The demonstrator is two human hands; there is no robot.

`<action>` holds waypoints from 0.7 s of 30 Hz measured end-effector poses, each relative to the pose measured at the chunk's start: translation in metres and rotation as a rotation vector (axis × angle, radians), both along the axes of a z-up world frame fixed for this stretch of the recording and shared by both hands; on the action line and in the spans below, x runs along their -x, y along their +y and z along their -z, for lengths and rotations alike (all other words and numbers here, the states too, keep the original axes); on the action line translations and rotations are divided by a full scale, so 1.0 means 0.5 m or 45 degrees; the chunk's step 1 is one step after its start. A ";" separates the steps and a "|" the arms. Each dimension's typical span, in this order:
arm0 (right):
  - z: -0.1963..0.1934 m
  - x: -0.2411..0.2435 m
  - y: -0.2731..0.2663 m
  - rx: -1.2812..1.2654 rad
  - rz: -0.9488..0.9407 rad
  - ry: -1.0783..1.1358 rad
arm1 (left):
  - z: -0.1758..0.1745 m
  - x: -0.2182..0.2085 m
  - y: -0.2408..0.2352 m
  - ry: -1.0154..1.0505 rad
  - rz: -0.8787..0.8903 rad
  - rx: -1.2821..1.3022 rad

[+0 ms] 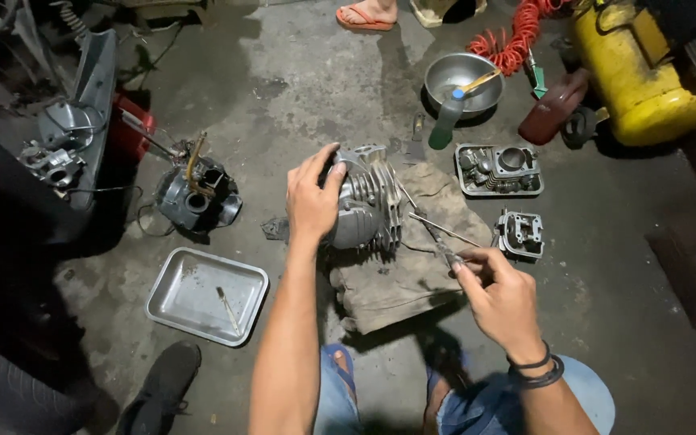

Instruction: The person sits on the floor and uses a screwdriver to tighten bolts on a metal engine cylinder head. They rotate the cylinder head to access different sides and continue tightening the bolts.

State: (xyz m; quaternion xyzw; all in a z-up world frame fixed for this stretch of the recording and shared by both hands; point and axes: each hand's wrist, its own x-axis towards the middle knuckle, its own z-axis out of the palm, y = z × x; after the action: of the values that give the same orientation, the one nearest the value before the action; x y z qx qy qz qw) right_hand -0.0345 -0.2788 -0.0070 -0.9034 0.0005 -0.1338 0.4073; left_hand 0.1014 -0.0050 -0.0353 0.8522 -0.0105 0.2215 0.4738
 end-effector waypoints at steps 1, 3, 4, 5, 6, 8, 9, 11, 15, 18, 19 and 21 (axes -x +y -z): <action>0.011 -0.001 0.000 -0.003 -0.003 0.002 | 0.000 -0.002 -0.002 0.002 -0.003 -0.003; 0.035 -0.002 0.000 0.020 -0.030 -0.053 | 0.003 -0.005 -0.005 -0.029 -0.050 -0.017; 0.043 -0.002 0.003 0.016 -0.036 -0.048 | 0.003 -0.006 -0.007 -0.023 -0.056 -0.020; 0.051 -0.002 0.007 0.048 -0.065 -0.075 | 0.002 -0.008 -0.008 -0.014 -0.061 -0.003; 0.058 -0.002 0.011 0.080 -0.095 -0.103 | 0.001 -0.010 -0.007 -0.005 -0.067 0.015; 0.034 0.007 0.037 0.077 -0.131 -0.040 | -0.002 -0.022 -0.008 0.020 -0.109 -0.004; 0.022 0.012 0.049 0.076 -0.162 0.027 | -0.002 -0.027 -0.009 0.048 -0.144 -0.020; 0.038 0.015 0.053 0.082 -0.131 0.111 | -0.003 -0.034 -0.006 0.070 -0.143 -0.007; 0.067 0.009 0.046 0.104 -0.108 0.266 | 0.008 -0.045 0.004 0.101 -0.128 -0.057; 0.069 -0.002 0.046 0.071 -0.104 0.284 | 0.010 -0.045 0.008 0.078 -0.111 -0.087; 0.071 -0.003 0.050 0.073 -0.110 0.285 | 0.011 -0.045 0.009 0.078 -0.116 -0.086; 0.076 -0.006 0.055 0.032 -0.099 0.290 | 0.012 -0.046 0.008 0.058 -0.116 -0.089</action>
State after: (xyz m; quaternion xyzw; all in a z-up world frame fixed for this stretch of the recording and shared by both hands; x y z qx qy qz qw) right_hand -0.0316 -0.2515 -0.0449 -0.9171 0.0102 -0.0144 0.3982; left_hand 0.1243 -0.0009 -0.0414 0.8726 0.0314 0.2230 0.4334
